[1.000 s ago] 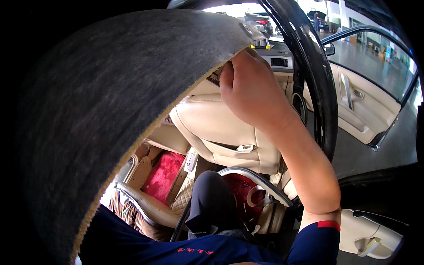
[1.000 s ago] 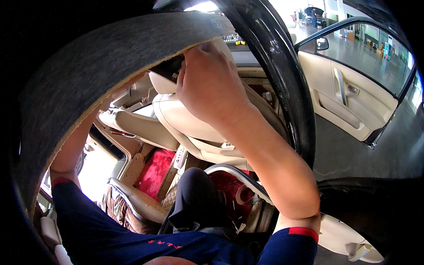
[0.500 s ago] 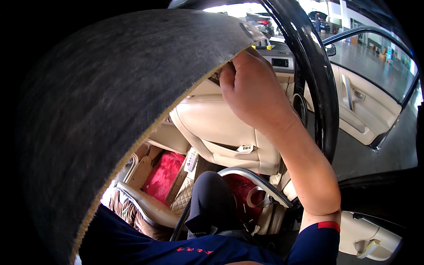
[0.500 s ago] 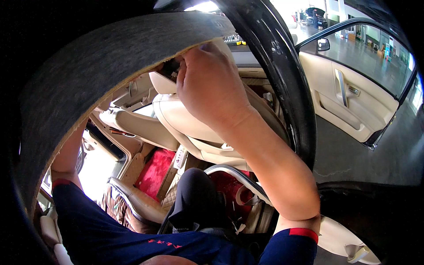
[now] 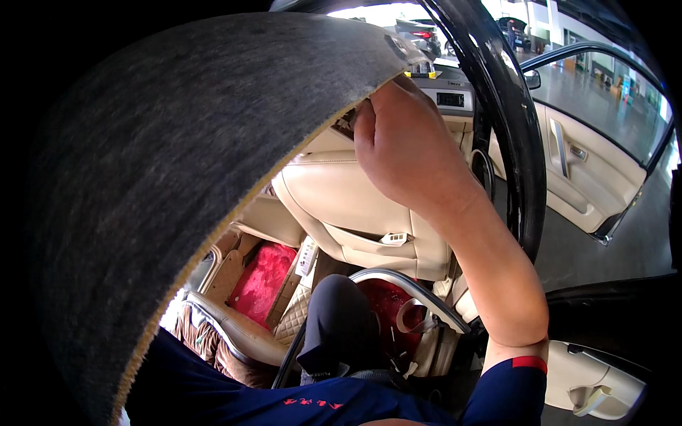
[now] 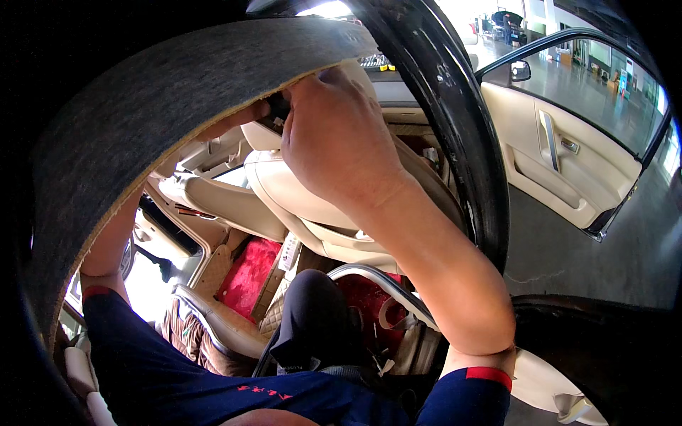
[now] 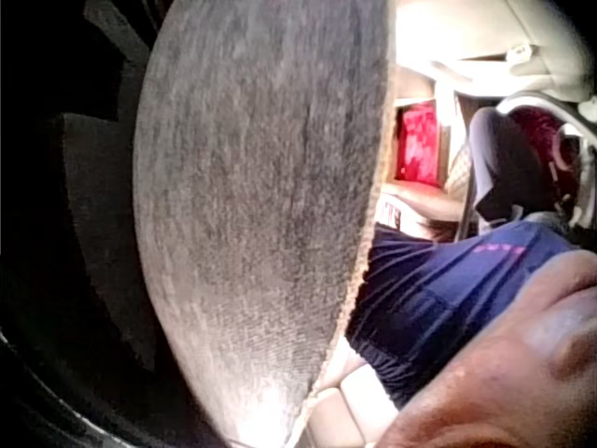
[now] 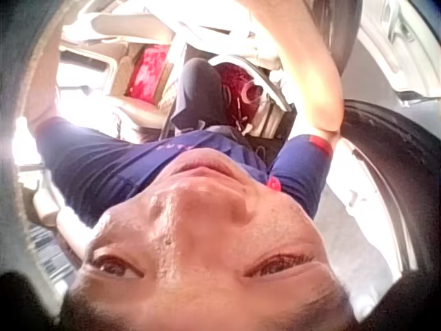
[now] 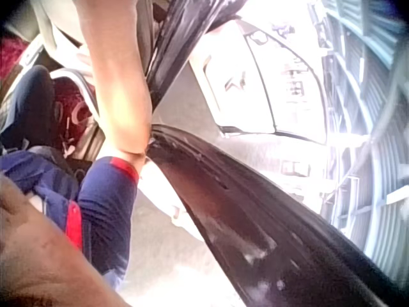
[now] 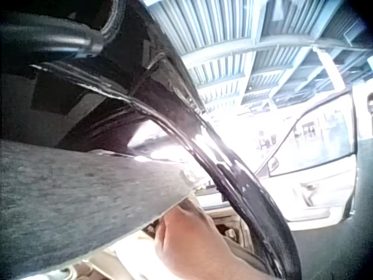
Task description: The person disassembles the car's interior trim, removing screws with a screwdriver and detaching the pillar trim panel and headliner edge by hand. Then, the person walks around to the other side of the vehicle.
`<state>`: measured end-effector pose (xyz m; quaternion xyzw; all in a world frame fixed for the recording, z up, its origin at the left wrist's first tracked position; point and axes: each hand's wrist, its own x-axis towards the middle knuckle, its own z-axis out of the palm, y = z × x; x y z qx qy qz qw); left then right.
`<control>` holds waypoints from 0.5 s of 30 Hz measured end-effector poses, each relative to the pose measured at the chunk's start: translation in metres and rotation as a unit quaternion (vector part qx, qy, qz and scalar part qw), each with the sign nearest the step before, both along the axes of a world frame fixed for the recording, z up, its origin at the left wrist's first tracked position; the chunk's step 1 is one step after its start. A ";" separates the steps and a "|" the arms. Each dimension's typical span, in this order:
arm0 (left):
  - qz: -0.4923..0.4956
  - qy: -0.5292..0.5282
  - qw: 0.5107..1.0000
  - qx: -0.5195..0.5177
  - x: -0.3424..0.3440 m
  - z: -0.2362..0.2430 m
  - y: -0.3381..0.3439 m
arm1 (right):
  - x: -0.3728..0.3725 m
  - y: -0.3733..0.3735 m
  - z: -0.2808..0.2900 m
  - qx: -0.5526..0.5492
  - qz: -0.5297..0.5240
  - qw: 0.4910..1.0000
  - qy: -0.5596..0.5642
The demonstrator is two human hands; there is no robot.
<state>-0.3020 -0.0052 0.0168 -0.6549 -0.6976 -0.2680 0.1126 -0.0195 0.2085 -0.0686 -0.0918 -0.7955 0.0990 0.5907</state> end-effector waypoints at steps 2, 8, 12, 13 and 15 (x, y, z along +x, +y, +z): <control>-0.010 0.000 1.000 0.003 -0.001 0.000 0.006 | -0.002 0.003 -0.002 0.010 -0.007 1.000 -0.010; -0.028 0.017 0.999 0.012 0.012 0.010 0.010 | 0.003 0.000 -0.001 0.017 0.028 0.999 0.008; -0.069 0.027 0.997 0.031 0.020 0.019 0.031 | 0.010 0.008 0.003 0.070 0.027 0.997 -0.002; -0.083 0.031 0.995 0.038 0.025 0.023 0.037 | 0.012 0.011 0.004 0.033 0.031 0.999 -0.022; -0.105 0.044 0.992 0.056 0.037 0.034 0.046 | 0.015 0.009 0.005 -0.008 0.041 0.998 -0.039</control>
